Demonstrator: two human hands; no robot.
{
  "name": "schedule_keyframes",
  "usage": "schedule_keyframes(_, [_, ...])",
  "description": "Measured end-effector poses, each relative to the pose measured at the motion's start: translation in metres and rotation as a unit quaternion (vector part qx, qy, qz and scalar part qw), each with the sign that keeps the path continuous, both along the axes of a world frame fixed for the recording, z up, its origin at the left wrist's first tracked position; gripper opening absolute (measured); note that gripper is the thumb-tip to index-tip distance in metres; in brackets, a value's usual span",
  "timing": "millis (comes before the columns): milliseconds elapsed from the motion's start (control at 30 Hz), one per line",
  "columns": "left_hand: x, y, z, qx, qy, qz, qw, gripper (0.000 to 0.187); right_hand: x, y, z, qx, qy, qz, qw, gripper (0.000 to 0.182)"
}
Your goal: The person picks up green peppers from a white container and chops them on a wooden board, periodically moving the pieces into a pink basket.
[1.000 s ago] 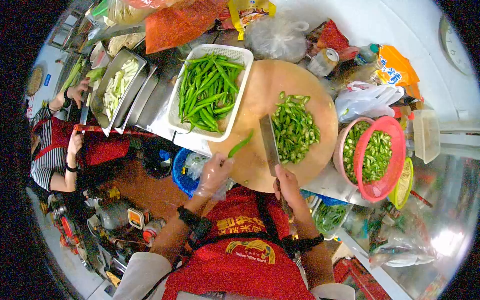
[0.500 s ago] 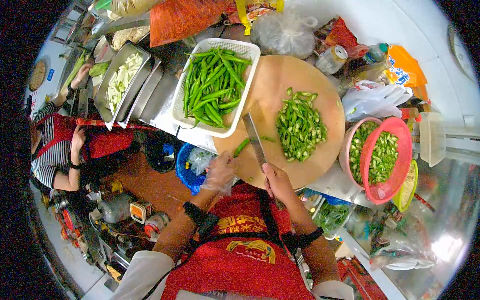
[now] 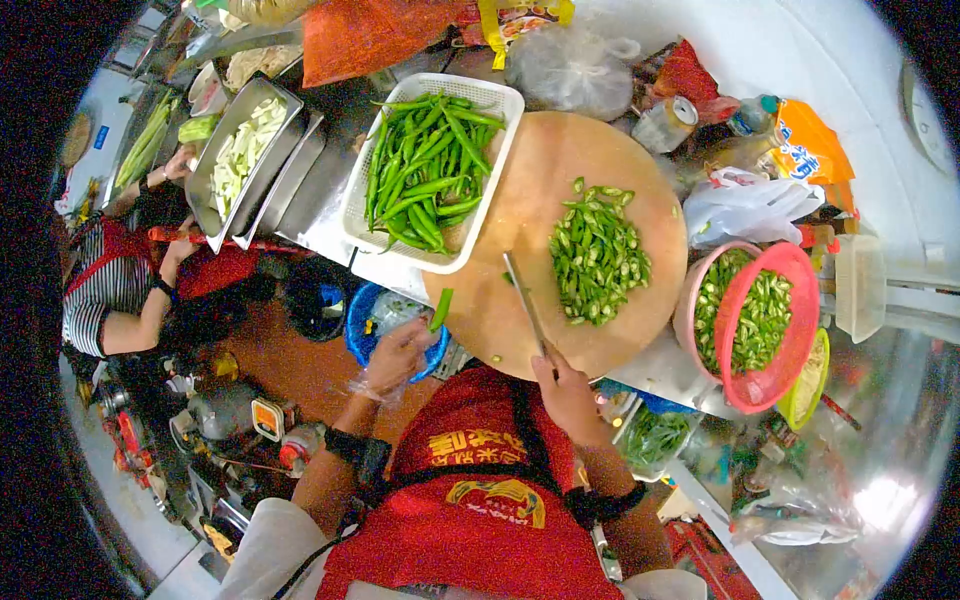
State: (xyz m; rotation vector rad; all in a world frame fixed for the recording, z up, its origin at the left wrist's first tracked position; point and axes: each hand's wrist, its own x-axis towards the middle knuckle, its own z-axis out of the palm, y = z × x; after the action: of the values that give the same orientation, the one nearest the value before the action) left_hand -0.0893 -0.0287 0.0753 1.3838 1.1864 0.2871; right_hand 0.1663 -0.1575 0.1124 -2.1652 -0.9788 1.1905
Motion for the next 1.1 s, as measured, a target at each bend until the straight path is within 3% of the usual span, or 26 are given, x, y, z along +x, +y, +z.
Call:
schedule_keyframes(67, [-0.006,-0.003,0.003,-0.132,0.007,0.077,0.988,0.017,-0.009,0.006,0.012,-0.051,0.163,0.008,0.985,0.047])
schedule_keyframes(100, [-0.008,-0.005,0.005,-0.132,0.010,0.079,0.988,0.017,-0.006,0.014,0.023,-0.102,0.298,0.023,0.949,0.041])
schedule_keyframes(200, [-0.008,-0.010,0.013,-0.123,-0.036,0.132,0.983,0.015,-0.013,0.008,0.022,-0.105,0.410,-0.019,0.906,0.040])
schedule_keyframes(233, [-0.005,-0.011,0.014,-0.056,-0.040,0.109,0.992,0.015,-0.009,0.003,0.018,-0.094,0.430,-0.024,0.898,0.041])
schedule_keyframes(267, [-0.001,-0.013,0.015,0.012,-0.045,0.085,0.995,0.014,-0.005,0.000,0.014,-0.096,0.430,-0.020,0.898,0.041])
schedule_keyframes(333, [0.011,-0.014,0.019,-0.040,-0.029,0.084,0.995,0.018,0.003,-0.003,0.009,-0.077,0.400,-0.065,0.911,0.043])
schedule_keyframes(400, [0.029,-0.014,0.019,-0.049,0.024,0.013,0.998,0.022,0.008,-0.004,0.007,-0.081,0.384,-0.083,0.916,0.042])
schedule_keyframes(433, [0.040,-0.020,-0.007,0.089,-0.027,0.000,0.996,0.021,0.011,-0.003,0.002,-0.050,0.349,-0.098,0.931,0.042])
schedule_keyframes(467, [0.057,-0.020,-0.005,0.089,-0.039,0.007,0.995,0.021,0.019,-0.001,0.002,-0.019,0.305,-0.110,0.946,0.041])
schedule_keyframes(567, [0.101,-0.007,-0.012,0.056,0.076,-0.146,0.985,0.028,0.019,0.017,0.007,-0.003,0.271,-0.139,0.952,0.042])
schedule_keyframes(667, [0.127,-0.008,-0.045,0.125,0.038,-0.081,0.988,0.031,0.014,0.037,0.006,0.035,0.245,-0.172,0.953,0.041])
schedule_keyframes(700, [0.129,-0.008,-0.059,0.133,0.078,-0.121,0.981,0.032,0.014,0.041,-0.001,0.027,0.235,-0.177,0.955,0.040])
schedule_keyframes(833, [0.131,-0.004,-0.048,0.128,0.102,-0.121,0.979,0.031,0.009,0.047,0.003,0.028,0.211,-0.173,0.962,0.040])
schedule_keyframes(900, [0.130,-0.006,-0.051,0.064,0.070,-0.097,0.991,0.031,0.006,0.044,0.002,0.040,0.200,-0.169,0.964,0.042])
schedule_keyframes(933, [0.130,-0.006,-0.051,0.064,0.069,-0.099,0.991,0.031,0.006,0.043,-0.003,0.044,0.191,-0.157,0.968,0.039])
schedule_keyframes(1000, [0.130,-0.006,-0.049,0.061,-0.044,-0.045,0.996,0.031,0.008,0.040,-0.009,0.050,0.178,-0.150,0.971,0.037])
schedule_keyframes(1100, [0.128,-0.002,-0.047,0.113,-0.070,-0.063,0.989,0.033,0.006,0.042,-0.001,0.009,0.207,-0.167,0.964,0.037])
